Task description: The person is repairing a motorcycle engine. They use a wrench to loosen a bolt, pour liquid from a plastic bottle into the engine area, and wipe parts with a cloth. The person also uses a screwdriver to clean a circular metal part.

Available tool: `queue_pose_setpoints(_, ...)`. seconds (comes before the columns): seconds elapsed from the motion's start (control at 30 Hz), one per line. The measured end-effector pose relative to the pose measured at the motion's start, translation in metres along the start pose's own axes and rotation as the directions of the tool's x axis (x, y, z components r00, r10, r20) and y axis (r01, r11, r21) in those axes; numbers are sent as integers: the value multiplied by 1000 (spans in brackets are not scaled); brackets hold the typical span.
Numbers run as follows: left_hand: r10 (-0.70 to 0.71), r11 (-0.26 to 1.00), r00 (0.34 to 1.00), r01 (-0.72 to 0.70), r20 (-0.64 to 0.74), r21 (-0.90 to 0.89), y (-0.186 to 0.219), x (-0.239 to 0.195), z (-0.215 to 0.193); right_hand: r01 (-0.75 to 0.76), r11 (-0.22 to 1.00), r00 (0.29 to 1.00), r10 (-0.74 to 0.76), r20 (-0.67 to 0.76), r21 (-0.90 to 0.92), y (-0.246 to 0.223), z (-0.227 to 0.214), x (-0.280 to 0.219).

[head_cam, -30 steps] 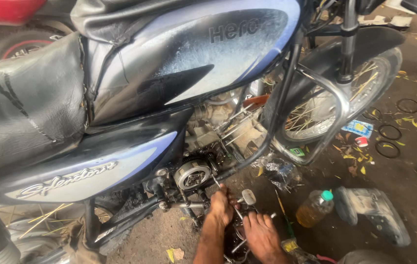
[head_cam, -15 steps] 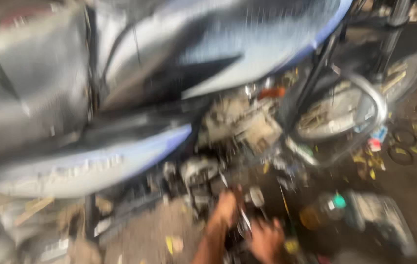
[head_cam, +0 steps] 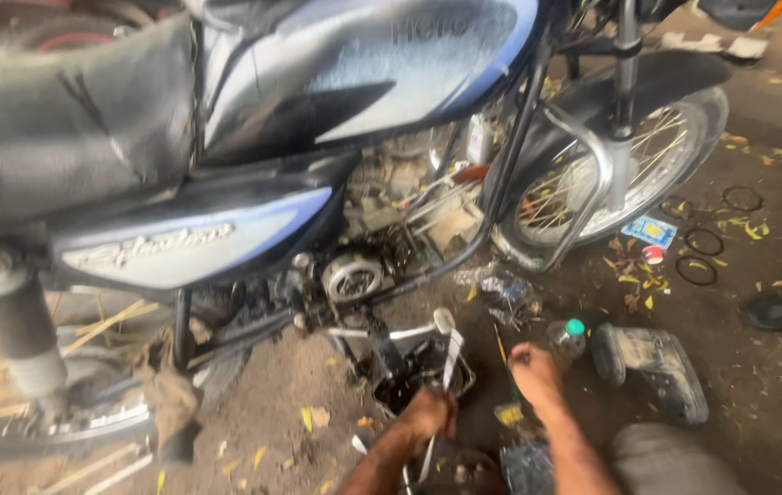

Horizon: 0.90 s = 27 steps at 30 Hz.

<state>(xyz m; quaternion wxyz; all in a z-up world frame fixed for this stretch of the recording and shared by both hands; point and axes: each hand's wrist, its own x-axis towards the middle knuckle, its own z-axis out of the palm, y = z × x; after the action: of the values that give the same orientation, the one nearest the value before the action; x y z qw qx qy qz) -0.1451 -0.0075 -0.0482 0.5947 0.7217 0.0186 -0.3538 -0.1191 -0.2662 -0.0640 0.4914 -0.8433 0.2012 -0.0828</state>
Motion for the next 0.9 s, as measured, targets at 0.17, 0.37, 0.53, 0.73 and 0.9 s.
queue_pose_setpoints(0.17, -293, 744, 949, 151, 114, 651, -82, -40, -32, 63, 972, 986, -25, 166, -225, 0, 102, -3)
queue_pose_setpoints(0.37, -476, 471, 847, 472, -236, 745, -130, -46, -90, 40, 777, 900, 245, 360, -628, -33, 154, -10)
queue_pose_setpoints(0.53, -491, 429, 762, 634, -423, 644, -142, -30, -108, 71, 668, 878, 310, 364, -741, -33, 178, -3)
queue_pose_setpoints(0.73, -421, 647, 803, 591, -421, 481, -134, -3, -110, 404, 671, 914, -271, 302, -621, -6, 195, -13)
queue_pose_setpoints(0.9, -340, 751, 848, 505, -408, 424, -122, -4, -104, 276, 690, 863, 128, 489, -669, -1, 187, -9)
